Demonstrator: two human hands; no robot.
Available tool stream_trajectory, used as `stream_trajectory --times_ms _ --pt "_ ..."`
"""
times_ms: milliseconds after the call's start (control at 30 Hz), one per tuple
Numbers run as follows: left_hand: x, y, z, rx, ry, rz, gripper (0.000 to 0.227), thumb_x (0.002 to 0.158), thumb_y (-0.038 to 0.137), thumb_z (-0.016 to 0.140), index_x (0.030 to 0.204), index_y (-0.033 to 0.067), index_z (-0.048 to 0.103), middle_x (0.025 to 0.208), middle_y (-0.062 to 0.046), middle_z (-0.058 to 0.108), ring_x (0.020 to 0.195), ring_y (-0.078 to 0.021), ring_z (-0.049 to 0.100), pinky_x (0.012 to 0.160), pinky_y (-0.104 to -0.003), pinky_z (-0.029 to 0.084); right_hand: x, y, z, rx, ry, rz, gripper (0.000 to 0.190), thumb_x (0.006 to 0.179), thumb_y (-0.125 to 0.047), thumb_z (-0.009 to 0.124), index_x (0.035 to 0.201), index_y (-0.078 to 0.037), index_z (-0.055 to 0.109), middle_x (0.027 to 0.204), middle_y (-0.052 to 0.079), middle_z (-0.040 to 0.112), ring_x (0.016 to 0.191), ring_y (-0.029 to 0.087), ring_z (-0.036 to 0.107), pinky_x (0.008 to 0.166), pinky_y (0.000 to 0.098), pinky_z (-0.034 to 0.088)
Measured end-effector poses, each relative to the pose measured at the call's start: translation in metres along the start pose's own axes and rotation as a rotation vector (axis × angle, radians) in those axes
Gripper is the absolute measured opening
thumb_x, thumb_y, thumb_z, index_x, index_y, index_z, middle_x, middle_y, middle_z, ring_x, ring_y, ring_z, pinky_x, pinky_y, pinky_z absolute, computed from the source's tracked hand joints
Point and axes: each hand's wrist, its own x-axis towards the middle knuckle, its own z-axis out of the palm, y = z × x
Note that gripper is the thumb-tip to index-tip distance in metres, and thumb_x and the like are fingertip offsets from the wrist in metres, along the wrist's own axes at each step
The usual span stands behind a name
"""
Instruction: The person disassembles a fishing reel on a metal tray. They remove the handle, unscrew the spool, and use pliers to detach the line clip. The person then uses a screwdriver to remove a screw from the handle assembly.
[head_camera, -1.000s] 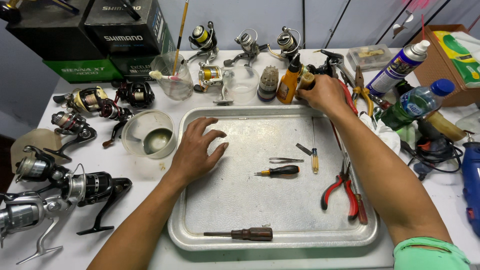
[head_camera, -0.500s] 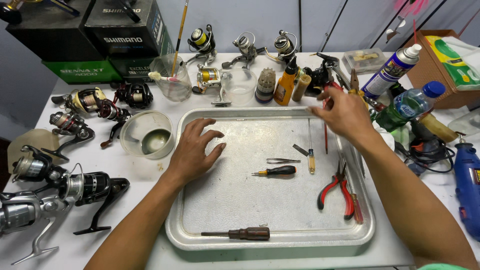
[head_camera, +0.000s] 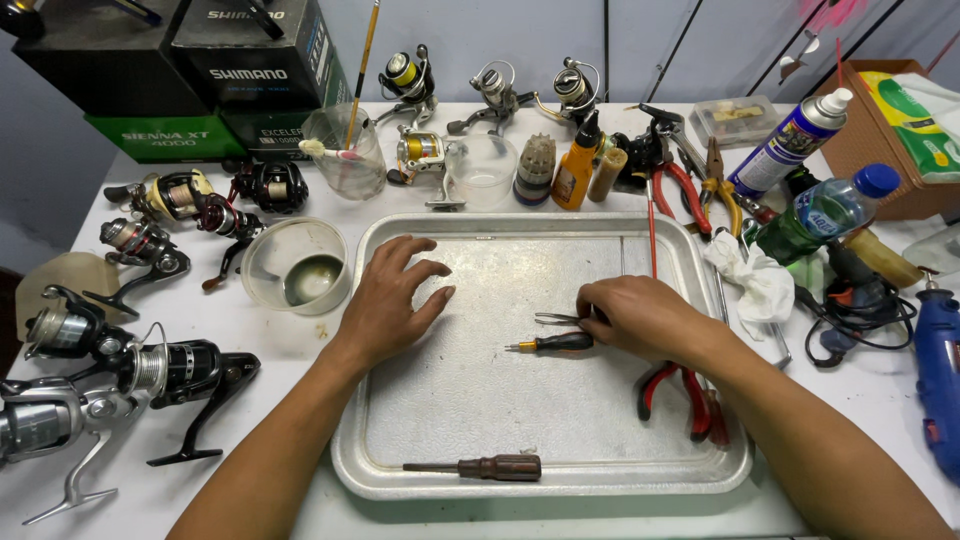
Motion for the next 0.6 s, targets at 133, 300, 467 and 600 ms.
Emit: stream_trajectory --times_ms 133,300,467,600 --pt "0.000 0.002 -0.003 -0.006 0.002 0.006 0.023 0.095 0.034 0.066 0.112 0.0190 0.071 0.133 -0.011 0.059 0.136 -0.0407 0.048 0.108 -0.058 0.044 -0.003 0.002 -0.006 0.015 -0.006 0.049 0.022 0.095 -0.025 0.065 0.112 -0.012 0.071 0.094 0.009 0.077 0.096 0.028 0.075 0.088 0.0415 0.059" --pt "0.001 0.001 -0.003 -0.011 -0.026 -0.010 0.024 0.095 0.033 0.065 0.114 0.0191 0.071 0.134 -0.012 0.059 0.137 -0.0412 0.048 0.109 -0.059 0.044 -0.016 0.052 -0.011 0.185 0.341 0.312 0.031 0.089 -0.029 0.070 0.113 -0.011 0.076 0.100 0.015 0.080 0.105 0.039 0.073 0.095 0.0522 0.055" --pt "0.001 -0.008 0.000 -0.024 0.083 0.144 0.025 0.094 0.032 0.067 0.108 0.0124 0.071 0.130 -0.014 0.060 0.128 -0.0385 0.049 0.106 -0.051 0.041 -0.028 0.073 -0.039 0.370 0.302 0.718 0.025 0.101 -0.027 0.067 0.121 -0.011 0.068 0.120 0.012 0.072 0.105 0.027 0.070 0.098 0.0426 0.056" --pt "-0.001 -0.012 0.001 0.002 0.027 0.078 0.030 0.095 0.038 0.065 0.113 0.0148 0.071 0.135 -0.014 0.058 0.132 -0.0392 0.046 0.108 -0.054 0.038 -0.031 0.069 -0.034 0.325 0.166 0.836 0.026 0.101 -0.031 0.069 0.120 -0.014 0.069 0.106 0.010 0.074 0.078 0.021 0.068 0.083 0.0381 0.058"
